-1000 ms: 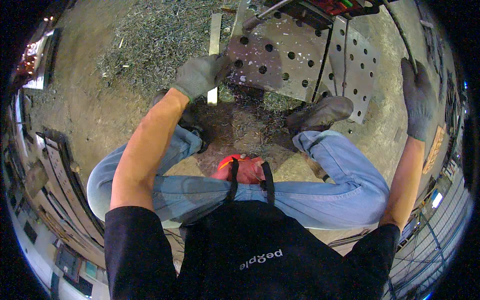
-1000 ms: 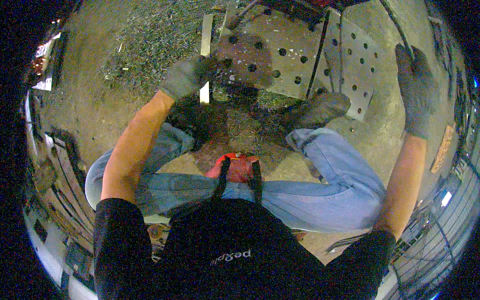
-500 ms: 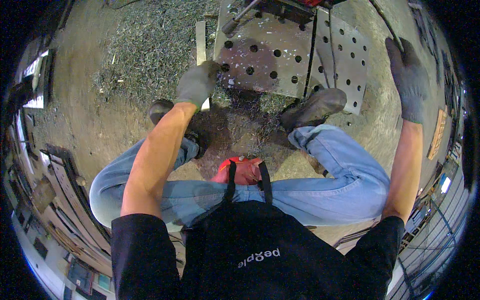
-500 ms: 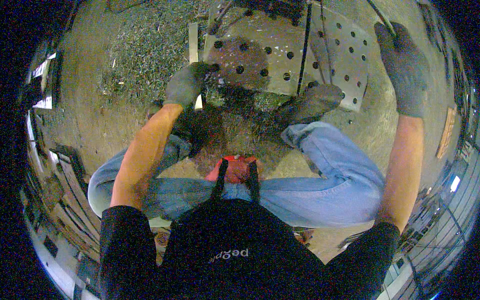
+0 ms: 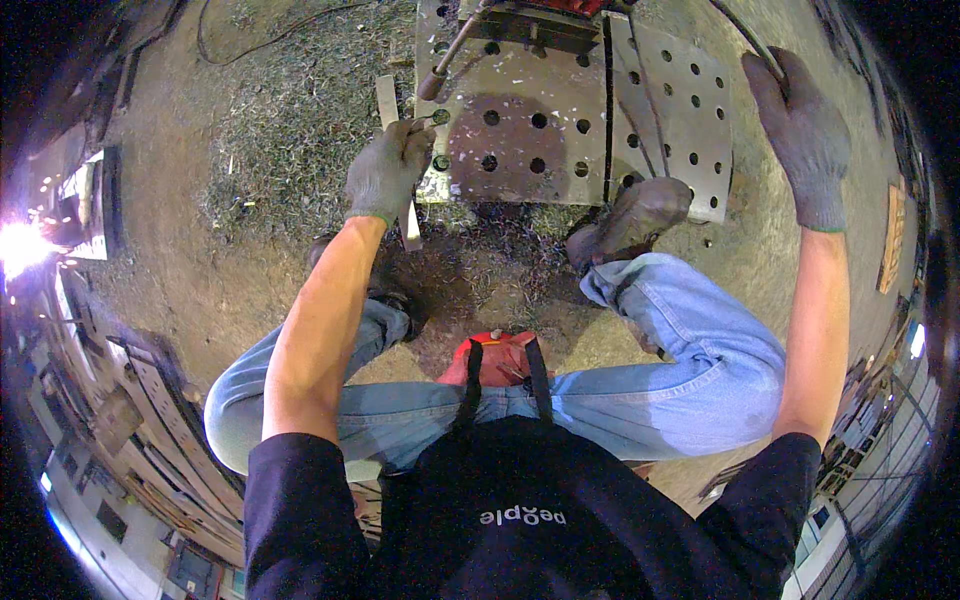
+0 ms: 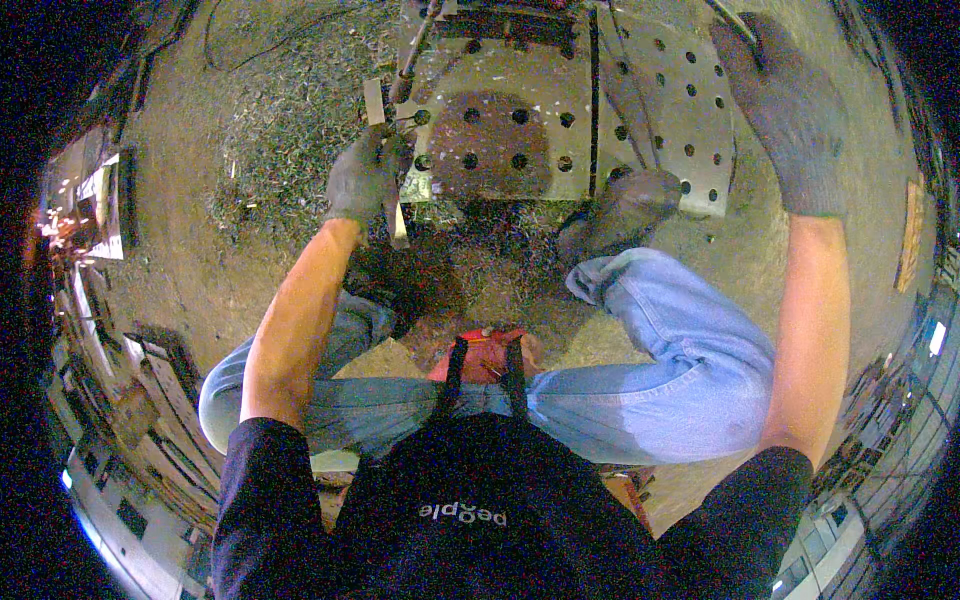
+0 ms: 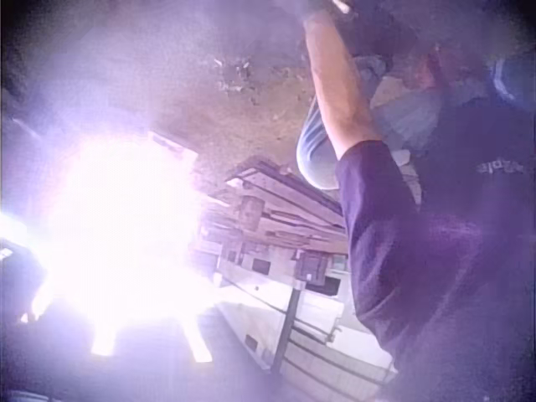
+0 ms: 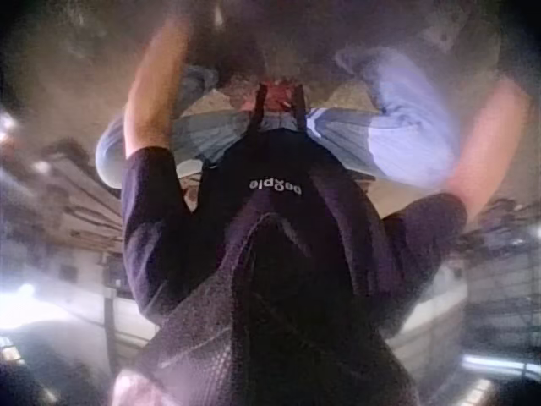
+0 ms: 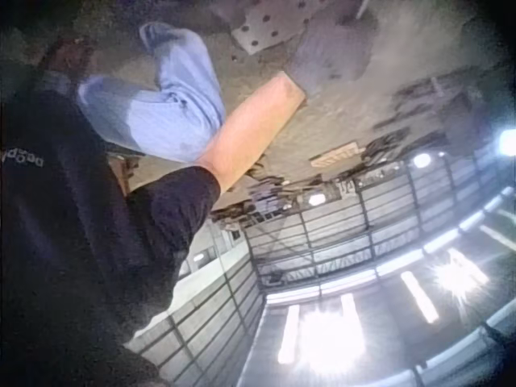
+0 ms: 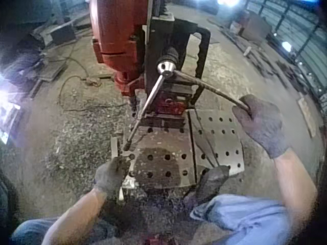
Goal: The person sits on the floor and operates a drill press to drill holes into a metal plate. They repeatedly pour liquid from a plastic bottle onto the drilling area, likely as a coolant or lubricant, and adjust the metal plate between drilling cycles.
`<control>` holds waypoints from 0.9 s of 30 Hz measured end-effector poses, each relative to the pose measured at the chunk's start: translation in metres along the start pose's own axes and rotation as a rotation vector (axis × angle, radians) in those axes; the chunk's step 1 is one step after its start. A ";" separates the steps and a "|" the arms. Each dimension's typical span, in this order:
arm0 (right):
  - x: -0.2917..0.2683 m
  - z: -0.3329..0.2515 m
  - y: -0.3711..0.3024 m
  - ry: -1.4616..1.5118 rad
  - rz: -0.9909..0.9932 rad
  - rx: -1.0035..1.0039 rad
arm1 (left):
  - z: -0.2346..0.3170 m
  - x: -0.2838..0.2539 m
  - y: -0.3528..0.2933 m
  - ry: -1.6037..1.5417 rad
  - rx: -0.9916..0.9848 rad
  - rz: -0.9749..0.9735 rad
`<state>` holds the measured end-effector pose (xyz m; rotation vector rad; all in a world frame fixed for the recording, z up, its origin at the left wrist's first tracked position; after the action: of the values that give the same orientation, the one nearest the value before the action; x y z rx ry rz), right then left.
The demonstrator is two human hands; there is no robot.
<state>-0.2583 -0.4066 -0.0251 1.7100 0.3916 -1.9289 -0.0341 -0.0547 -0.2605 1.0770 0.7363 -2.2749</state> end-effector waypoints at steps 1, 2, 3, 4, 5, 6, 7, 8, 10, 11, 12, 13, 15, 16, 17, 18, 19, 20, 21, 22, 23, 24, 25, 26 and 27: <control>0.001 0.000 0.000 -0.016 0.013 0.016 | 0.003 -0.001 0.003 0.023 0.016 -0.032; 0.003 0.001 0.001 -0.032 0.026 0.031 | 0.000 0.005 0.008 0.059 0.063 -0.005; 0.006 0.004 0.006 -0.047 0.012 -0.028 | 0.004 0.005 0.013 0.079 0.075 -0.034; 0.007 0.008 0.005 -0.026 0.029 -0.039 | 0.007 0.005 0.017 0.099 0.088 -0.063; 0.006 0.011 0.003 -0.006 0.045 -0.049 | 0.009 0.005 0.019 0.119 0.101 -0.092; 0.003 0.004 0.002 0.034 0.007 0.005 | 0.017 -0.001 0.015 0.131 0.075 -0.057; 0.009 0.008 0.006 -0.006 0.010 0.007 | 0.011 0.007 0.021 0.140 0.055 -0.057; 0.007 0.004 0.005 -0.004 -0.008 0.002 | 0.014 0.010 0.023 0.141 0.047 -0.045; 0.003 0.001 0.002 -0.001 -0.037 0.003 | 0.015 0.016 0.027 0.131 0.037 -0.059; 0.003 0.002 0.002 0.007 -0.045 0.004 | 0.014 0.017 0.029 0.126 0.030 -0.079; 0.002 0.004 0.000 0.014 -0.048 0.005 | 0.013 0.021 0.030 0.120 0.025 -0.095; -0.002 -0.003 -0.001 0.049 -0.070 0.009 | 0.004 0.024 0.033 0.106 0.017 -0.094; -0.010 -0.015 -0.007 0.108 -0.121 0.023 | -0.010 0.029 0.037 0.072 0.007 -0.104; -0.010 -0.013 -0.006 0.105 -0.109 0.007 | -0.014 0.029 0.040 -0.047 -0.002 -0.128; -0.007 -0.011 -0.003 0.104 -0.096 -0.010 | -0.018 0.028 0.036 -0.120 -0.060 -0.046; -0.003 -0.007 -0.002 0.097 -0.089 -0.019 | -0.016 0.028 0.024 -0.194 -0.113 0.026; -0.006 -0.007 -0.002 0.092 -0.112 0.000 | -0.015 0.026 0.015 -0.273 -0.166 0.101; -0.010 -0.009 -0.003 0.087 -0.135 0.019 | -0.029 0.029 0.003 -0.426 -0.231 0.260; -0.008 -0.012 -0.005 0.095 -0.163 0.029 | -0.041 0.024 -0.004 -0.471 -0.286 0.357; -0.007 -0.011 -0.006 0.090 -0.072 -0.008 | -0.053 0.019 -0.010 -0.516 -0.341 0.455; -0.003 -0.007 -0.008 0.085 0.018 -0.044 | -0.065 0.015 -0.017 -0.560 -0.395 0.553; -0.005 -0.008 -0.008 0.082 0.114 -0.083 | -0.074 0.011 -0.017 -0.491 -0.373 0.539; -0.005 -0.008 -0.007 0.071 0.105 -0.085 | -0.082 0.008 -0.015 -0.423 -0.351 0.524; -0.006 -0.010 -0.006 0.059 0.097 -0.086 | -0.089 0.007 -0.014 -0.355 -0.329 0.509; -0.005 -0.009 -0.005 0.042 0.086 -0.081 | -0.079 0.007 -0.012 -0.339 -0.268 0.424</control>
<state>-0.2532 -0.3962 -0.0221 1.6894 0.3997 -1.7951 -0.0042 0.0039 -0.3059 0.6281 0.5854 -1.8648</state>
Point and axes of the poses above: each hand's wrist, its own y-axis towards the middle knuckle, its own x-axis out of the palm, z = x × y, the point moved 5 cm from there along y, towards the middle knuckle, and after that the axes turned 8 degrees about x, right-handed, at the moved point
